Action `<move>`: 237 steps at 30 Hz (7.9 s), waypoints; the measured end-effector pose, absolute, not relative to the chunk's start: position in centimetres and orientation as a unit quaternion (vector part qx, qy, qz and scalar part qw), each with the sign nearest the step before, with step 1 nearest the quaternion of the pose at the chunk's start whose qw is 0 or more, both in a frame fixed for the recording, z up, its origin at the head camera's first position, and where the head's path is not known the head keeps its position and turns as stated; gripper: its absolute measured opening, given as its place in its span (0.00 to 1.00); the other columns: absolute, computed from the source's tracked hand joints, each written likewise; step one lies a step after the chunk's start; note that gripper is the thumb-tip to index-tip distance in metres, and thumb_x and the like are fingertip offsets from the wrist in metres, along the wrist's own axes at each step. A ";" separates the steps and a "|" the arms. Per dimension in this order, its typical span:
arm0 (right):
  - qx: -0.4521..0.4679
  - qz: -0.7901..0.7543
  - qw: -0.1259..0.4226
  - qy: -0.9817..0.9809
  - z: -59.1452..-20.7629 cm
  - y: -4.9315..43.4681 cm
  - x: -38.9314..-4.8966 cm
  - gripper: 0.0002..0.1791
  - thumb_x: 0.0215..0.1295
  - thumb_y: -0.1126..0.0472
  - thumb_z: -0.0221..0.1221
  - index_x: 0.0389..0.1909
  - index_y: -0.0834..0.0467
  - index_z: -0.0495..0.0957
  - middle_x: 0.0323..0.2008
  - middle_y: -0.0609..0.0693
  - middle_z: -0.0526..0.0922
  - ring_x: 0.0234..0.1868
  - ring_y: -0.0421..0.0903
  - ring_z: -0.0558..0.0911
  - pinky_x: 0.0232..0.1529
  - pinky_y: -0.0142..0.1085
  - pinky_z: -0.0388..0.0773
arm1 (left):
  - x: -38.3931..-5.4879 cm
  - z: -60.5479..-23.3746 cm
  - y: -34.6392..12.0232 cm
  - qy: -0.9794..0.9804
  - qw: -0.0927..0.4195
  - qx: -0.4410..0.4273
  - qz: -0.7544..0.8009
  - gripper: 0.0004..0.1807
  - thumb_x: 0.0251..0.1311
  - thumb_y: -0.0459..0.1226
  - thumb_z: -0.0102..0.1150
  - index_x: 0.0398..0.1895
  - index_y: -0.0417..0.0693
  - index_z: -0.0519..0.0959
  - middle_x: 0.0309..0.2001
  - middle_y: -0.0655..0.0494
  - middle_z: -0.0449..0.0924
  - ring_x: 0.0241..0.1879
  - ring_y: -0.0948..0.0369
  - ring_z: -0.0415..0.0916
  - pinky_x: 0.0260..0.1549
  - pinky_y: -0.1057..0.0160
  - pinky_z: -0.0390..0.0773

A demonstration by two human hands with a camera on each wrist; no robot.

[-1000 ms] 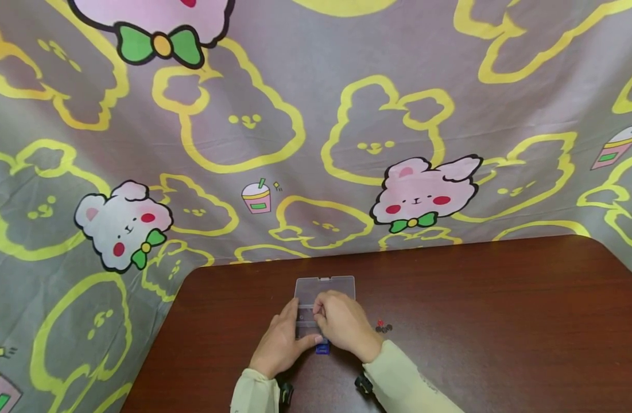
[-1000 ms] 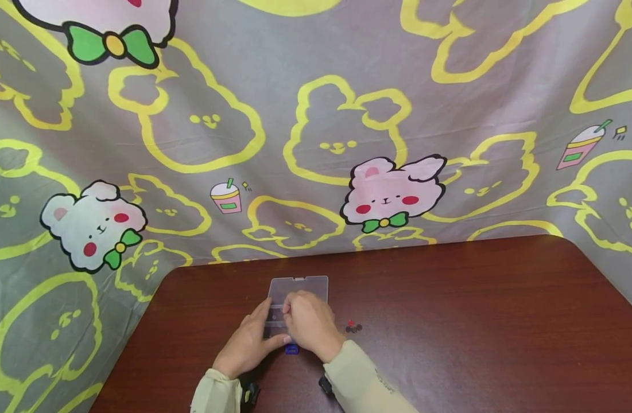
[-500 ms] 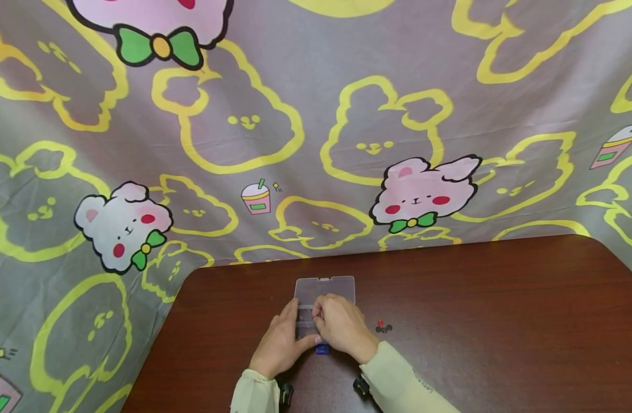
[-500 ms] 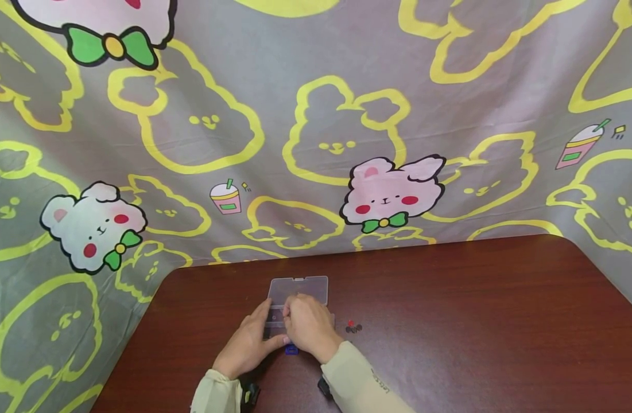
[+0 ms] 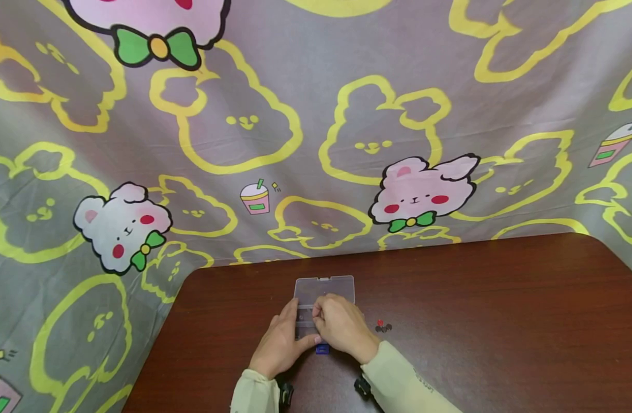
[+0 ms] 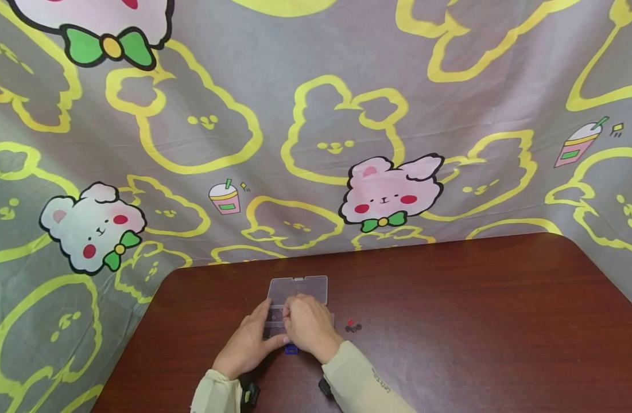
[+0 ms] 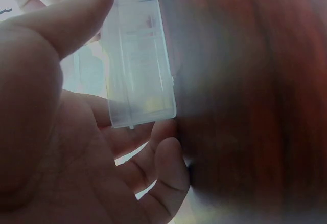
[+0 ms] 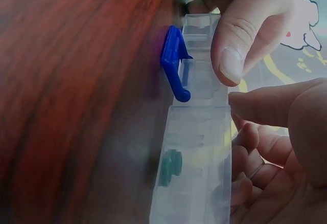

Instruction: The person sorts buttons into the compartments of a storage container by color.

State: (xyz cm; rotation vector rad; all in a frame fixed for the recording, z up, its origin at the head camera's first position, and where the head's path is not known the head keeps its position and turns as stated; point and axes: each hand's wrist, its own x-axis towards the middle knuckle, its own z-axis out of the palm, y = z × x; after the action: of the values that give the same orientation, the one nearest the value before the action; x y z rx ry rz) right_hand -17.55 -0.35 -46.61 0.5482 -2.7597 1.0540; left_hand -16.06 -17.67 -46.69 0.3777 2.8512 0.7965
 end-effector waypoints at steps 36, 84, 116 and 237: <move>0.178 0.359 0.112 -0.909 -45.1 3.2 -16.1 0.07 0.58 0.66 0.69 0.29 0.52 0.80 0.25 0.39 0.71 0.27 0.36 0.70 0.27 0.31 0.69 | -16.2 -46.9 -17.6 0.957 0.071 0.108 0.261 0.56 0.58 0.59 0.68 0.76 0.31 0.55 0.74 0.35 0.59 0.69 0.36 0.61 0.64 0.39 0.66; 0.129 0.334 0.041 -0.933 -44.3 10.4 -15.5 0.08 0.60 0.64 0.70 0.31 0.49 0.80 0.26 0.40 0.71 0.29 0.38 0.70 0.30 0.34 0.69 | -16.2 -46.7 -17.4 0.955 0.092 0.083 0.269 0.57 0.57 0.58 0.69 0.78 0.34 0.53 0.76 0.37 0.56 0.72 0.34 0.55 0.66 0.38 0.62; 0.135 0.313 0.009 -0.940 -46.7 11.3 -16.5 0.08 0.59 0.64 0.70 0.30 0.49 0.81 0.25 0.41 0.71 0.27 0.39 0.70 0.30 0.37 0.70 | -16.1 -46.6 -17.4 0.955 0.096 0.077 0.269 0.56 0.58 0.58 0.68 0.78 0.35 0.54 0.76 0.36 0.56 0.71 0.32 0.54 0.66 0.35 0.60; 0.139 0.305 -0.010 -0.942 -46.7 11.2 -16.5 0.12 0.65 0.66 0.64 0.25 0.50 0.75 0.26 0.42 0.70 0.30 0.40 0.69 0.34 0.39 0.70 | -16.2 -46.6 -17.4 0.955 0.096 0.078 0.268 0.56 0.58 0.58 0.68 0.78 0.36 0.53 0.76 0.39 0.56 0.72 0.37 0.56 0.66 0.38 0.63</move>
State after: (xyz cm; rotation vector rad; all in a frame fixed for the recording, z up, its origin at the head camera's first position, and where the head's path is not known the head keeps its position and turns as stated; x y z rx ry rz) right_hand -16.54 11.22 -46.70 0.4397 -2.9794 0.9644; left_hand -16.15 -17.42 -46.57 0.2324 2.8310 0.7938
